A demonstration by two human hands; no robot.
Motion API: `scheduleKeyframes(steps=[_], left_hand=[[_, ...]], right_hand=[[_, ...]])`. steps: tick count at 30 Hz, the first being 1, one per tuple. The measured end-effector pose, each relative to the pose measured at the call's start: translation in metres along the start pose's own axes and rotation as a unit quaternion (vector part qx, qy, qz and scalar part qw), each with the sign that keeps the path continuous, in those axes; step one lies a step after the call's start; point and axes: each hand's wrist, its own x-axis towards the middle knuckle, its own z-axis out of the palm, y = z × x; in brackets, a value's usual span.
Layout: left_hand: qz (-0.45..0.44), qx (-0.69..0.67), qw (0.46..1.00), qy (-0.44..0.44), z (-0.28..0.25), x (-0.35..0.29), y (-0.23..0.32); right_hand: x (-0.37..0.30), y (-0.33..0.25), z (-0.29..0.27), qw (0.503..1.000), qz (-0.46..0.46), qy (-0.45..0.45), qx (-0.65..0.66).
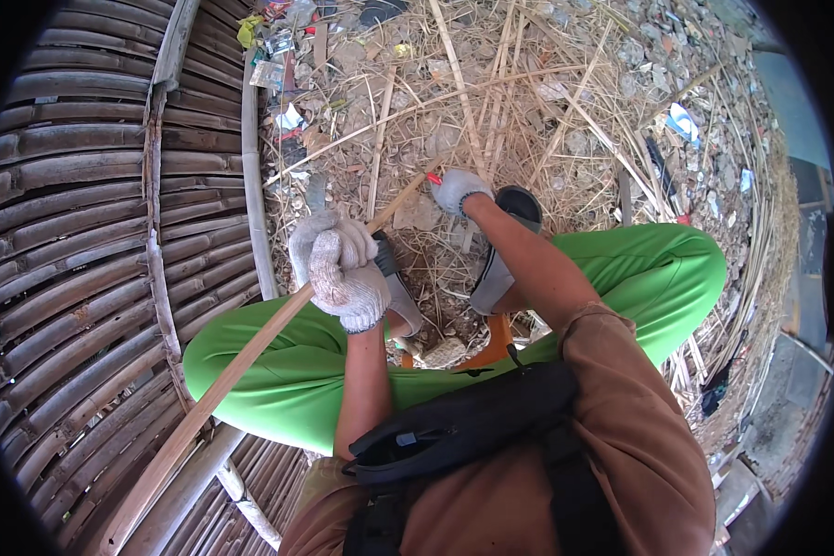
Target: The person strips thin layers off a bamboo rod with a knife. They hold the rod with one gloved hand and shave the material by running the blade along its length while seated in a workshop.
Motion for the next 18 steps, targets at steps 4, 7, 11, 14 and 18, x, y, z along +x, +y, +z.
scheduleKeyframes(steps=[4, 7, 11, 14, 18], left_hand=[[-0.014, 0.002, 1.000, -0.025, 0.012, -0.006, 0.001], [-0.012, 0.006, 1.000, -0.023, 0.009, -0.008, -0.001], [0.000, 0.014, 1.000, -0.027, 0.006, -0.008, 0.003], [-0.010, 0.002, 1.000, -0.021, 0.020, -0.004, -0.002], [-0.010, -0.013, 1.000, -0.011, 0.005, 0.004, -0.001]], right_hand=[[0.008, 0.011, -0.004, 1.000, 0.025, 0.016, 0.011], [0.024, 0.018, 0.007, 0.999, 0.037, 0.004, 0.013], [0.060, 0.023, 0.019, 0.998, 0.062, -0.027, 0.017], [0.096, 0.053, 0.027, 0.995, 0.093, -0.030, 0.021], [0.107, 0.043, 0.021, 0.996, 0.068, -0.059, -0.009]])
